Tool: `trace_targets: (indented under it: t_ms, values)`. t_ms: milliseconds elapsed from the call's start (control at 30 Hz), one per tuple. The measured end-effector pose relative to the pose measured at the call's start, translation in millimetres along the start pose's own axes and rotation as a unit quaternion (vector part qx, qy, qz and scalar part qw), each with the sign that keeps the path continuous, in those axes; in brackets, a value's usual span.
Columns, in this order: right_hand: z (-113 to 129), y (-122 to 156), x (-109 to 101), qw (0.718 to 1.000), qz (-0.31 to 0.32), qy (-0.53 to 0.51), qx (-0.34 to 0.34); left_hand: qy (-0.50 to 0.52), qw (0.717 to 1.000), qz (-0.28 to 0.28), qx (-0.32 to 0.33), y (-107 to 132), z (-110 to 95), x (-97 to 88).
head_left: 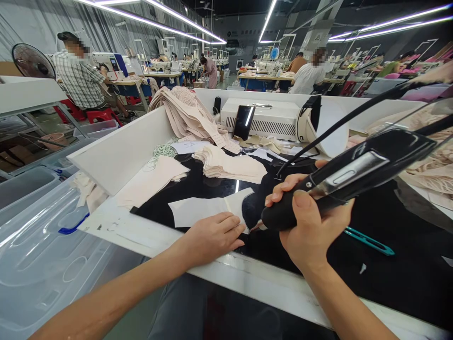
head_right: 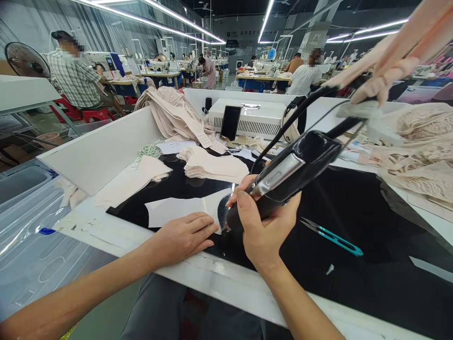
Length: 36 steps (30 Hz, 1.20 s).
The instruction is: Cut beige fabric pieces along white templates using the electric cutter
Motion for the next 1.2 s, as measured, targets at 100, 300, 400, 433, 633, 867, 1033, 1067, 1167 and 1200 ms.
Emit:
trace_targets:
  t_ms: [100, 300, 400, 433, 633, 867, 1033, 1067, 1167, 1200]
  values:
    - [2.2, -2.7, 2.2, 1.000, 0.000, -0.007, 0.003, -0.002, 1.000, -0.005, -0.001, -0.7, -0.6, -1.3]
    - [4.4, -7.9, 8.1, 1.000, -0.017, -0.009, -0.012, 0.002, 1.000, 0.003, -0.007, 0.4, -1.3, -1.2]
    - [0.7, -5.5, 8.0, 1.000, -0.012, -0.008, 0.009, 0.000, 1.000, 0.002, -0.003, 0.5, -1.6, -1.1]
    - [-0.3, -4.3, 7.5, 1.000, -0.009, -0.007, 0.011, 0.000, 1.000, 0.000, -0.003, 0.4, -1.7, -1.2]
    - [-1.0, -2.1, 6.0, 1.000, 0.006, -0.004, -0.005, 0.006, 1.000, -0.006, -0.009, -0.8, -1.8, -1.9]
    - [-0.4, -1.4, 8.0, 1.000, 0.003, -0.019, -0.006, 0.021, 1.000, -0.009, -0.016, 0.4, -1.0, -2.6]
    - [1.8, -1.4, 8.9, 1.000, 0.003, -0.018, -0.019, 0.026, 0.999, 0.004, -0.027, 2.4, -1.0, -1.2]
    - [2.3, -1.7, 9.2, 1.000, 0.002, -0.022, -0.022, 0.026, 0.999, 0.004, -0.027, 2.4, -1.1, -1.1]
    - [2.3, -1.9, 9.8, 0.999, -0.001, -0.029, -0.014, 0.023, 0.999, 0.000, -0.025, 1.6, -1.4, -1.0]
    - [1.9, -1.6, 9.9, 1.000, -0.001, -0.029, -0.009, 0.022, 0.999, -0.004, -0.024, 1.0, -1.5, -1.3]
Point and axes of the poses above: each hand's wrist, its own y-axis away from the middle knuckle, its own x-axis out of the palm, z = x × y, the point moved 3 cm from there along -y, towards the middle knuckle, and after that the axes turned 13 degrees about -z, right-handed, at the moved point
